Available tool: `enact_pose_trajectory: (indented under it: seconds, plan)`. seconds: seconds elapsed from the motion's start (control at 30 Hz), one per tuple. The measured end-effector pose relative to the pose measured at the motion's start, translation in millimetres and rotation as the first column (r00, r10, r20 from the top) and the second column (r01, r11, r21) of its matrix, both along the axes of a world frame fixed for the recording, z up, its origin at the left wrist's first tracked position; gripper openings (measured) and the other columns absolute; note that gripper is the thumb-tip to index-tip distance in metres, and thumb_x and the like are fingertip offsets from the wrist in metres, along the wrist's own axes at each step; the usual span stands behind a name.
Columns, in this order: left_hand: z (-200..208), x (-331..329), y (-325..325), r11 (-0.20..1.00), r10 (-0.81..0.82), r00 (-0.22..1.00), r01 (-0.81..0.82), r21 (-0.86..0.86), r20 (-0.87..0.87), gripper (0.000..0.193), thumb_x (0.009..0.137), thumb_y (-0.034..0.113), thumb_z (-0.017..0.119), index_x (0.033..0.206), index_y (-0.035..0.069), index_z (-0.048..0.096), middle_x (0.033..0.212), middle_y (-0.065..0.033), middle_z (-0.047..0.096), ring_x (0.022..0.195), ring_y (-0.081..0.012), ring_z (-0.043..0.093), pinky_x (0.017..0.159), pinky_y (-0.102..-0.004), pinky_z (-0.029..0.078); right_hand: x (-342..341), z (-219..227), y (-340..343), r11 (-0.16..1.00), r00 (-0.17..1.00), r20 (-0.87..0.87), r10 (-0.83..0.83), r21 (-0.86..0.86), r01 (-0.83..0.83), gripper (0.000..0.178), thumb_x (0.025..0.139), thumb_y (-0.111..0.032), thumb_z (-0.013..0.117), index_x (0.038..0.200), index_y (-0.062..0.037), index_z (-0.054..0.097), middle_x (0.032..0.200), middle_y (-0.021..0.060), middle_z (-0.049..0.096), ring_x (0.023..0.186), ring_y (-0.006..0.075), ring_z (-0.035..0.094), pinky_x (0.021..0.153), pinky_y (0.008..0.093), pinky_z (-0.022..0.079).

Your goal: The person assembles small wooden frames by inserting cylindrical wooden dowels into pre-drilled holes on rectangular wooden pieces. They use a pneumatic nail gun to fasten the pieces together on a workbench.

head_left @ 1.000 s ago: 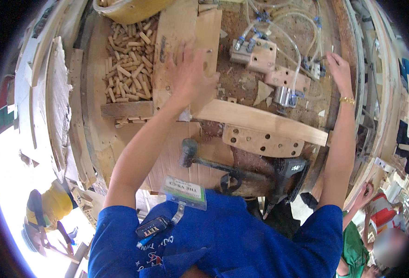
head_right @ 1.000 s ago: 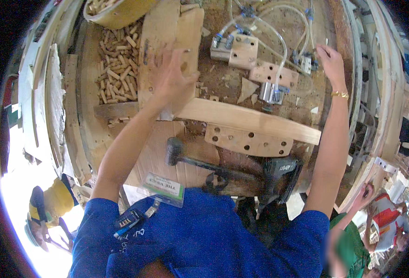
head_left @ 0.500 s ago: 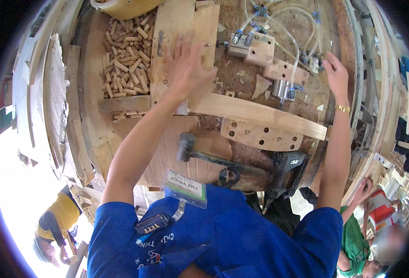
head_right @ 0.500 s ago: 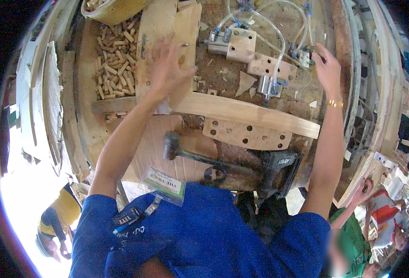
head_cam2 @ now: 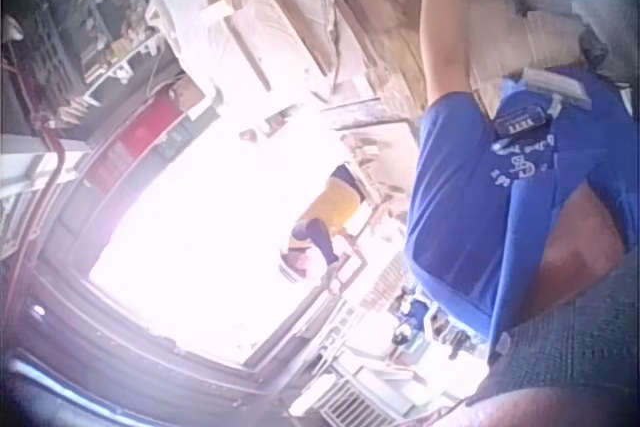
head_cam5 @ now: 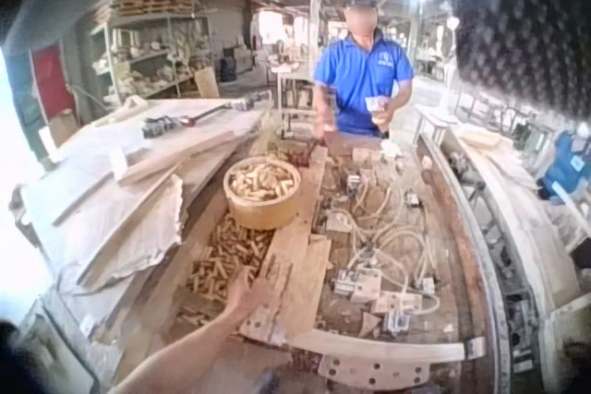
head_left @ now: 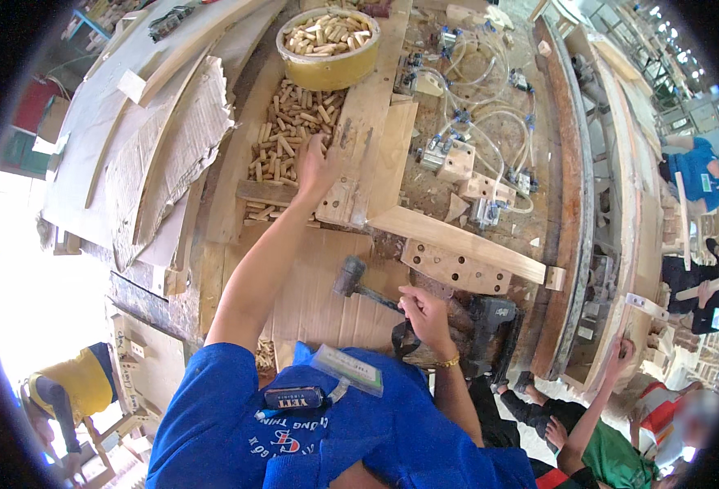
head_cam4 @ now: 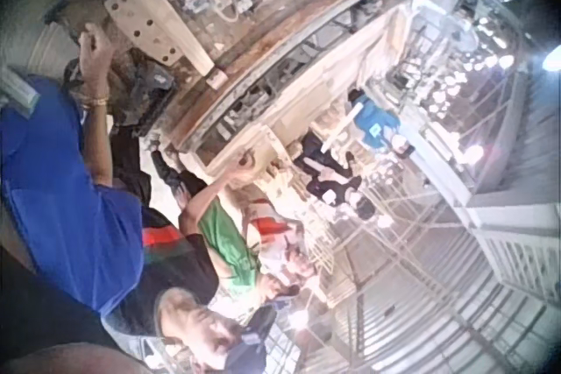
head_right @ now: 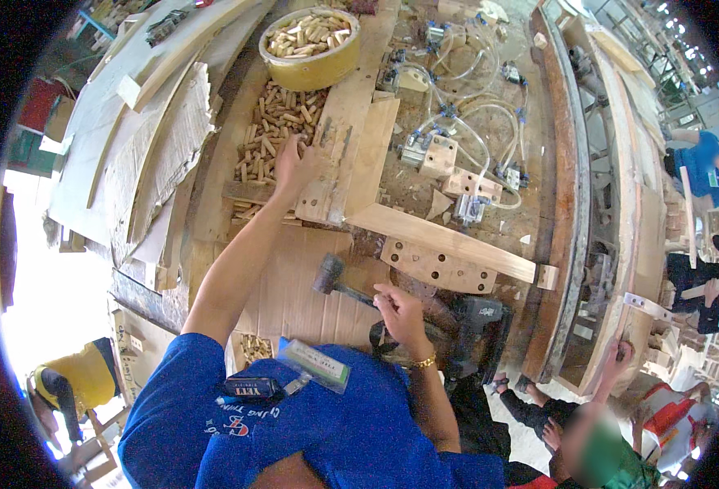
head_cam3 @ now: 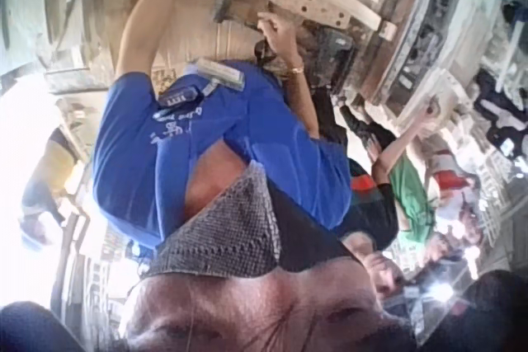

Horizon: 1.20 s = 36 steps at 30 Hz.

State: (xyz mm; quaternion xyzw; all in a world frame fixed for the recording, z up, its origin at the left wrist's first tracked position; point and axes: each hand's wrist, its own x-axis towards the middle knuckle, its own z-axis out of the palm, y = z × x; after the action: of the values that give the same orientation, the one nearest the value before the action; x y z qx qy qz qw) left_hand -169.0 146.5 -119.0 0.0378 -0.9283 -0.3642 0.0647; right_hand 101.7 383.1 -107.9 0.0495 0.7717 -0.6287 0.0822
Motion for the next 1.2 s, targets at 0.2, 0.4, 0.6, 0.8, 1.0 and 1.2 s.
enact_pose_trajectory:
  seconds: [0.2, 0.4, 0.6, 0.8, 1.0, 1.2]
  plan:
    - [-17, 26, 4, 0.947, -0.100, 0.974, 0.031, -0.320, -0.202, 0.036, 0.087, 0.026, 0.055, 0.116, 0.004, 0.053, 0.124, -0.0160, 0.049, 0.124, -0.0343, 0.039, 0.104, -0.0500, 0.028, -27, 45, 13, 0.954, 0.962, -0.065, -0.266, -0.160, 0.253, 0.020, 0.094, -0.014, 0.056, 0.102, 0.0027, 0.064, 0.075, 0.0023, 0.062, 0.061, 0.0054, 0.052, 0.056, 0.0214, 0.044]
    - [-2, 29, 12, 0.948, -0.082, 0.996, 0.068, -0.310, -0.033, 0.039, 0.088, 0.032, 0.054, 0.116, 0.005, 0.053, 0.127, -0.0159, 0.048, 0.124, -0.0366, 0.041, 0.104, -0.0513, 0.030, -66, 7, 43, 0.899, 0.869, -0.231, -0.437, -0.106, 0.424, 0.019, 0.094, -0.016, 0.057, 0.095, 0.0019, 0.063, 0.074, 0.0009, 0.060, 0.065, 0.0044, 0.052, 0.058, 0.0213, 0.044]
    - [0, 22, 15, 0.939, -0.083, 0.996, 0.069, -0.336, -0.026, 0.044, 0.088, 0.032, 0.054, 0.122, 0.005, 0.049, 0.130, -0.0188, 0.048, 0.121, -0.0386, 0.045, 0.101, -0.0516, 0.035, -70, -39, 43, 0.800, 0.734, -0.505, -0.454, 0.131, 0.585, 0.015, 0.087, -0.014, 0.062, 0.087, 0.0003, 0.063, 0.075, 0.0094, 0.064, 0.067, 0.0156, 0.062, 0.060, 0.0278, 0.047]
    - [-16, 18, -2, 0.885, -0.099, 0.994, 0.069, -0.461, -0.041, 0.047, 0.091, 0.033, 0.050, 0.129, 0.006, 0.045, 0.133, -0.0195, 0.046, 0.123, -0.0377, 0.044, 0.100, -0.0526, 0.037, -75, -29, 22, 0.769, 0.722, -0.565, -0.398, 0.224, 0.599, 0.010, 0.085, -0.014, 0.062, 0.085, -0.0034, 0.064, 0.072, 0.0124, 0.063, 0.063, 0.0239, 0.062, 0.059, 0.0338, 0.048]
    - [-7, 16, 15, 0.862, -0.096, 0.991, 0.129, -0.491, 0.090, 0.051, 0.091, 0.034, 0.049, 0.133, 0.006, 0.042, 0.136, -0.0200, 0.044, 0.127, -0.0369, 0.041, 0.102, -0.0526, 0.035, -70, -28, 27, 0.769, 0.784, -0.468, -0.407, 0.288, 0.571, 0.008, 0.084, -0.014, 0.062, 0.084, -0.0056, 0.061, 0.071, 0.0115, 0.061, 0.061, 0.0261, 0.061, 0.059, 0.0371, 0.048]
    - [-7, 16, 11, 0.905, -0.062, 0.994, 0.093, -0.415, 0.087, 0.051, 0.090, 0.033, 0.051, 0.135, 0.009, 0.041, 0.142, -0.0203, 0.038, 0.131, -0.0379, 0.036, 0.105, -0.0536, 0.032, -71, -33, 27, 0.754, 0.747, -0.572, -0.340, 0.308, 0.580, 0.011, 0.083, -0.015, 0.062, 0.088, -0.0057, 0.060, 0.078, 0.0125, 0.062, 0.066, 0.0287, 0.061, 0.057, 0.0362, 0.049]
